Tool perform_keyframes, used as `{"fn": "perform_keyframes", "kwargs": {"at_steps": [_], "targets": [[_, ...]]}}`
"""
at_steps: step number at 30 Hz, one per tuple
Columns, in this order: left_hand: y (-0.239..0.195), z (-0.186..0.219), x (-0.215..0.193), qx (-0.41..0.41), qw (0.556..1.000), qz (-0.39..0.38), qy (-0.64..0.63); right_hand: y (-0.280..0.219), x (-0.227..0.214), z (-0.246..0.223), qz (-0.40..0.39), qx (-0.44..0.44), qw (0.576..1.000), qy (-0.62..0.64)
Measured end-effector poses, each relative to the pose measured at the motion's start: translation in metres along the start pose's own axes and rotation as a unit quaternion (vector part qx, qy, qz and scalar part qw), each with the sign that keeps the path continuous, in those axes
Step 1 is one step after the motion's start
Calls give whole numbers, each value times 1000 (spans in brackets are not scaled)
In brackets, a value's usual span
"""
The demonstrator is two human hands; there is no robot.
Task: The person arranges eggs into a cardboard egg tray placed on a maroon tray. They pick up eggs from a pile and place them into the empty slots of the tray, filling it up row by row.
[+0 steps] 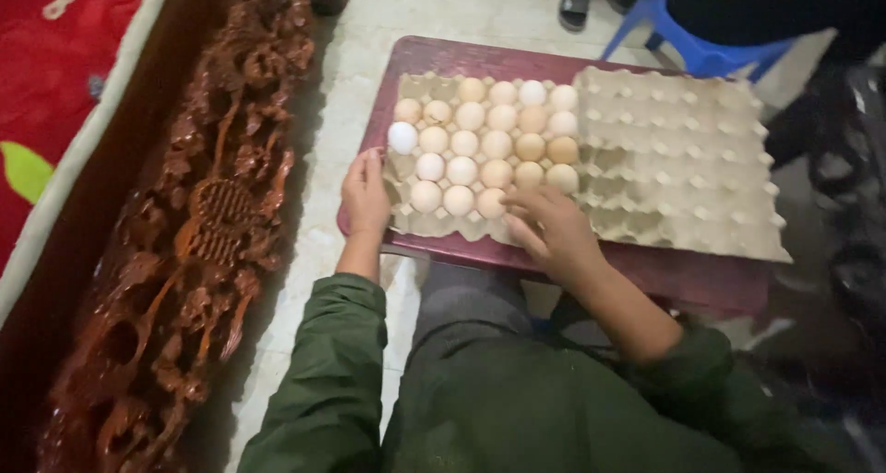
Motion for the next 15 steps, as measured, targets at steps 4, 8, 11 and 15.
{"fn": "perform_keyframes", "kwargs": {"at_steps": [4,8,11,15], "targets": [[-5,6,0,34,999,-9,5,-51,-33,15,40,95,995,15],[-12,8,-7,59,997,-1,50,-72,-37,25,45,108,993,7],[-31,37,-14,66,993,-8,99,-78,-35,26,54,81,995,-13],[-48,60,-21,68,989,-6,134,-75,-31,23,53,62,996,-21]]}}
Point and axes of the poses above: each hand's wrist, its own y-axis towards the middle knuckle, its own x-axis out of the palm, z = x × y, the point moved 8 cm from there along y, towards the middle knuckle, and after that the axes turned 6 degrees about x, right-handed, at the moved point
